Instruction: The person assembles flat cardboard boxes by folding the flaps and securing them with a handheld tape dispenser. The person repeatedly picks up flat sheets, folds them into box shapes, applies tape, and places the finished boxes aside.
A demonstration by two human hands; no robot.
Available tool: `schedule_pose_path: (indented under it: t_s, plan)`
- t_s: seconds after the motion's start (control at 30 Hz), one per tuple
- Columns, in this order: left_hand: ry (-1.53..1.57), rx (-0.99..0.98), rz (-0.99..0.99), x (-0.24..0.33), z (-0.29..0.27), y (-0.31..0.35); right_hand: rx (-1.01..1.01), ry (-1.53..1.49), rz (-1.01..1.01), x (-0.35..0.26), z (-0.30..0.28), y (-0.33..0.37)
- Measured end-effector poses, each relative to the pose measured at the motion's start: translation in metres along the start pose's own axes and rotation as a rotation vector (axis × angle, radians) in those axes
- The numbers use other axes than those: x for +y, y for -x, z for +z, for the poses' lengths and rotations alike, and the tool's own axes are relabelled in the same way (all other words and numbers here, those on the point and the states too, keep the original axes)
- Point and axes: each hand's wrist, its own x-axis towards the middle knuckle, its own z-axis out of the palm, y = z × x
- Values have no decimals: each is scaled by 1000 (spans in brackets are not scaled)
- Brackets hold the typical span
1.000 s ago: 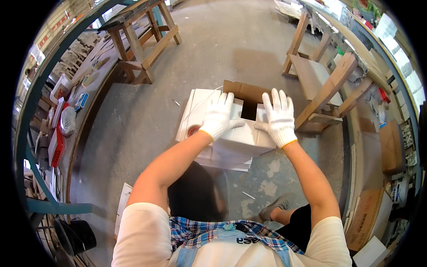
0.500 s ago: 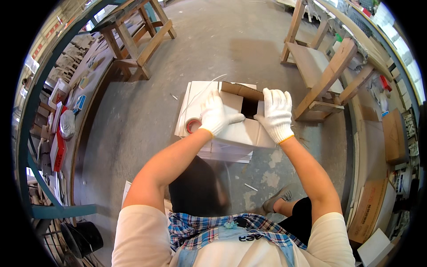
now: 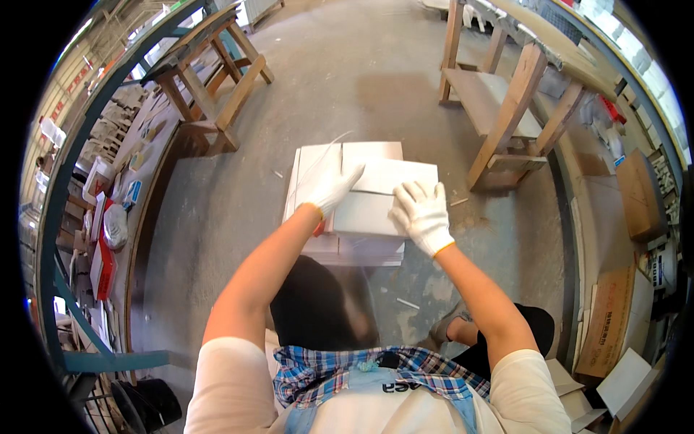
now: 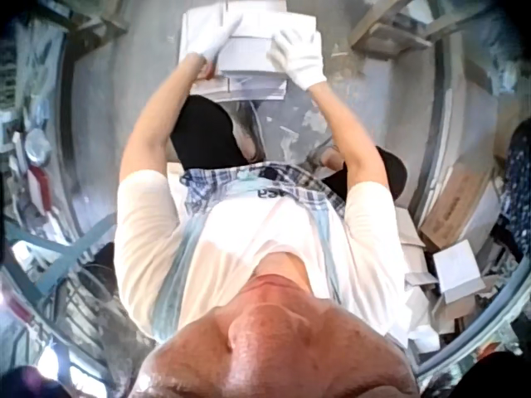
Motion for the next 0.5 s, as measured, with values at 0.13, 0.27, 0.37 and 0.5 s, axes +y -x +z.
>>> schedule_pose_path:
  t_s: [0.13,0.27,0.37,0.5]
  plan:
    - [-38,-21,-12,1,4,1,-47,-168,344,7,16,14]
    - [53,-42,-137,18,2,5,-195,-468,769,13,20,15]
    - [279,-25,-138,0,11,-13,-224,-419,736,30,14,5]
    - [616,-65,-223,25,57,-20,-165,-288,579,82,-31,6]
